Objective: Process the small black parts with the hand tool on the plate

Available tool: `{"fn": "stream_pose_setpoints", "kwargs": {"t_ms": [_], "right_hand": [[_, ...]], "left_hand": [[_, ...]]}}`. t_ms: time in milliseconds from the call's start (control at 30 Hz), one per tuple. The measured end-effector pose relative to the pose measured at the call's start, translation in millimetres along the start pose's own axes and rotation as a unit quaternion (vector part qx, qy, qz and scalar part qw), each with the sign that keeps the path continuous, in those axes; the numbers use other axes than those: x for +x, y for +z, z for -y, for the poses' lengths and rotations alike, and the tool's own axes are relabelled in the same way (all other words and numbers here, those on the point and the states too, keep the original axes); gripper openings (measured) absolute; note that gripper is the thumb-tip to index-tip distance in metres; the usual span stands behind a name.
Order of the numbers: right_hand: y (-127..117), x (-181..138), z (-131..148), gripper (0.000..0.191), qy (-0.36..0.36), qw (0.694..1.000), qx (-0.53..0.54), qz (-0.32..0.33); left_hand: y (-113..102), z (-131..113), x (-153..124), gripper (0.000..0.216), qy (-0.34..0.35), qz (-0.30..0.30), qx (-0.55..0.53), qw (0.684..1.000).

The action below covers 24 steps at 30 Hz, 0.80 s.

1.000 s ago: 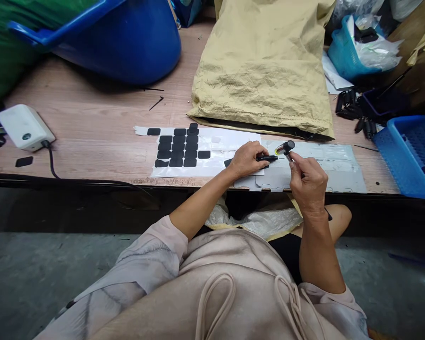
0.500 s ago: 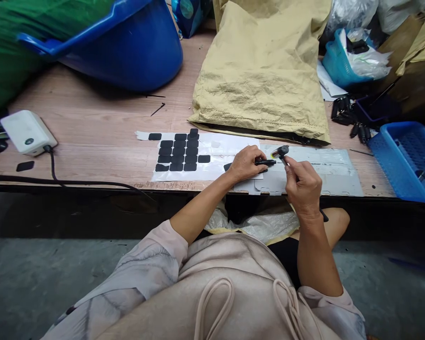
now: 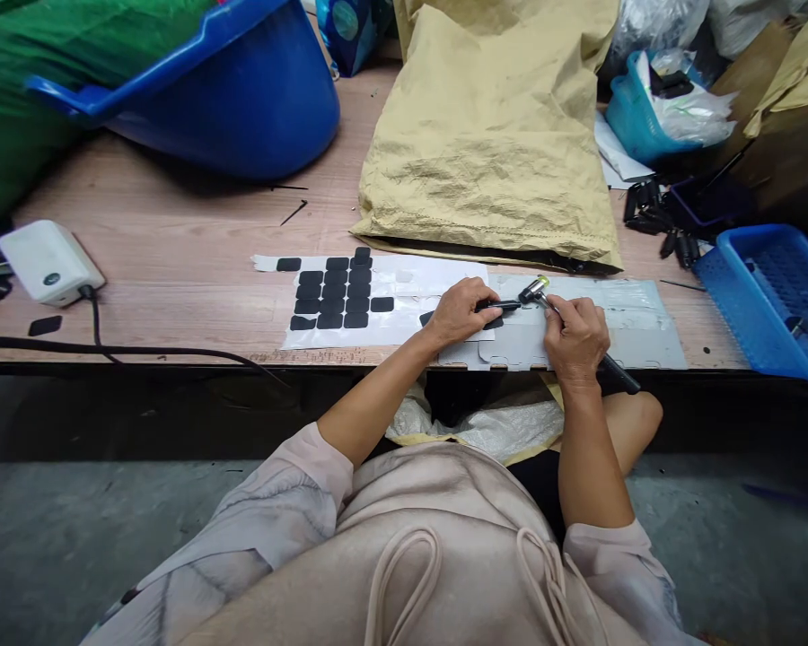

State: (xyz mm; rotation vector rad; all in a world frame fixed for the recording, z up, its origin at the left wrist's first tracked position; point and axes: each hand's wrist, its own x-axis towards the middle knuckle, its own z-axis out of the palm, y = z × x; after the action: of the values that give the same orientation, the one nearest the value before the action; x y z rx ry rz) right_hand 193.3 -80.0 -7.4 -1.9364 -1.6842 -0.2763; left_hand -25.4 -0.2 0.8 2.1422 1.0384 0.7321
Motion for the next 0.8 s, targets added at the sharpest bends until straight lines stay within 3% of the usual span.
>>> {"fn": "stream_pose_setpoints", "kwargs": {"t_ms": [333, 500, 567, 667, 733, 800], "right_hand": [[1, 0, 2, 0.031, 0.021, 1.0, 0.008, 0.012], [1, 0, 3, 0.031, 0.016, 1.0, 0.002, 0.021], [1, 0, 3, 0.032, 0.013, 1.0, 0.0, 0.022], [2, 1, 4, 0.031, 0.017, 1.0, -0.003, 0.021], [2, 1, 5, 0.031, 0.021, 1.0, -0.005, 0.021], [2, 1, 6, 0.031, 0.022, 0.999, -0.007, 0.025]], "left_hand": [[-4, 1, 1, 0.033, 0.031, 0.002, 0.005, 1.0], [-15, -25, -27, 0.034, 0.084, -0.049, -0.007, 0.995], [-15, -40, -50, 0.038, 0.113, -0.001, -0.033, 0.993], [-2, -51, -87, 0.04, 0.143, 0.146, -0.058, 0.977], [13, -47, -107, 0.038, 0.104, 0.23, -0.023, 0.967], [29, -35, -120, 0.035, 0.008, 0.284, 0.049, 0.958]]}}
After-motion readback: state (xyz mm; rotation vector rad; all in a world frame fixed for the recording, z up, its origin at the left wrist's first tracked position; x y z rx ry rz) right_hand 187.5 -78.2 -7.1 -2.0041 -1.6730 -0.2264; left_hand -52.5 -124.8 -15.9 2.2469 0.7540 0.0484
